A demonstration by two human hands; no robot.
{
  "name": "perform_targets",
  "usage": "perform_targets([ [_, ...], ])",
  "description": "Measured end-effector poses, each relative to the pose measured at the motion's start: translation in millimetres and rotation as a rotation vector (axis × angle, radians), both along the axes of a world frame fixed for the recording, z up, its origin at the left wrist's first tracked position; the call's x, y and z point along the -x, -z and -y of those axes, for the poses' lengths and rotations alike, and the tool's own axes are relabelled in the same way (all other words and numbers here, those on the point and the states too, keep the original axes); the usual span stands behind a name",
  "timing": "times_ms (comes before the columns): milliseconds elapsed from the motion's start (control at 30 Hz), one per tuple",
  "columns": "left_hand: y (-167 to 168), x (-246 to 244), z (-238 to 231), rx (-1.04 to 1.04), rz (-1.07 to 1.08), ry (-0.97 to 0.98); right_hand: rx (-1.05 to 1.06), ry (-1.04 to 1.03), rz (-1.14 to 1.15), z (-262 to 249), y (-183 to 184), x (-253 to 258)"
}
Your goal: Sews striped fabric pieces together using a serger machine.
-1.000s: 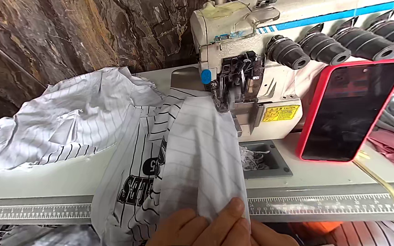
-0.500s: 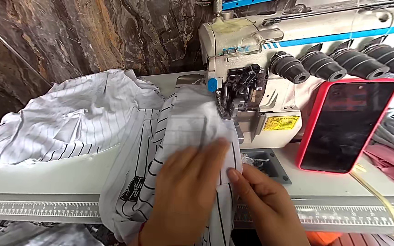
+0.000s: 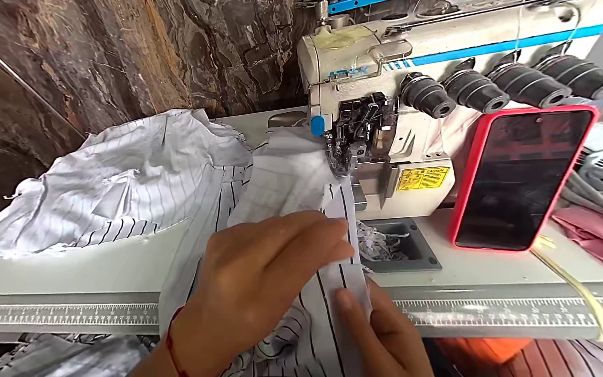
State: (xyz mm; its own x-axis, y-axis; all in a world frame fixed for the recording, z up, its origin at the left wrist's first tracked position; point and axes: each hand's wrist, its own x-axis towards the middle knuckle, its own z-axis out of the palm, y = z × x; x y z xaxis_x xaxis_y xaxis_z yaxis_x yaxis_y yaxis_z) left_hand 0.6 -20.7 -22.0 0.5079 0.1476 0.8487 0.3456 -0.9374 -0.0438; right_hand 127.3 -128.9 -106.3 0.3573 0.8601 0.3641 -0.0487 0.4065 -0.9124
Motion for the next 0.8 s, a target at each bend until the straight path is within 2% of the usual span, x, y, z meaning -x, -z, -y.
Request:
perform_targets([
  [200, 18.0, 1.0, 8.0, 0.343, -0.004, -0.29, -0.022, -0.056, -0.024, 14.2, -0.6, -13.2],
  [267, 33.5, 1.5, 8.5, 0.378, 0.096, -0.257, -0.031, -0.07, 0.002, 13.6, 0.0, -15.8],
  [367, 43.0, -7.1, 13.8, 0.394, 0.292, -0.098, -0.024, -0.062, 0.018, 12.2, 1.8, -16.8],
  [467, 31.6, -20.2, 6.8, 0.248, 0.349, 0.038, -0.025, -0.073, 0.018, 10.7, 2.1, -16.8],
  [533, 19.4, -20.2, -4.2, 0.07, 0.253, 0.07, -0.032, -0.084, 0.028, 10.8, 2.4, -16.5],
  [633, 1.2, -0.5, -14.6, -0.143, -0.033, 0.1, -0.026, -0.085, 0.039, 13.0, 3.2, -18.9],
  [733, -10.1, 21.0, -5.8, -0.151, -0.302, 0.13, 0.003, -0.102, 0.05, 16.2, 4.0, -21.0],
  [800, -5.5, 27.1, 1.2, -0.135, -0.4, 0.126, 0.013, -0.117, 0.062, 17.8, 3.7, -21.1],
])
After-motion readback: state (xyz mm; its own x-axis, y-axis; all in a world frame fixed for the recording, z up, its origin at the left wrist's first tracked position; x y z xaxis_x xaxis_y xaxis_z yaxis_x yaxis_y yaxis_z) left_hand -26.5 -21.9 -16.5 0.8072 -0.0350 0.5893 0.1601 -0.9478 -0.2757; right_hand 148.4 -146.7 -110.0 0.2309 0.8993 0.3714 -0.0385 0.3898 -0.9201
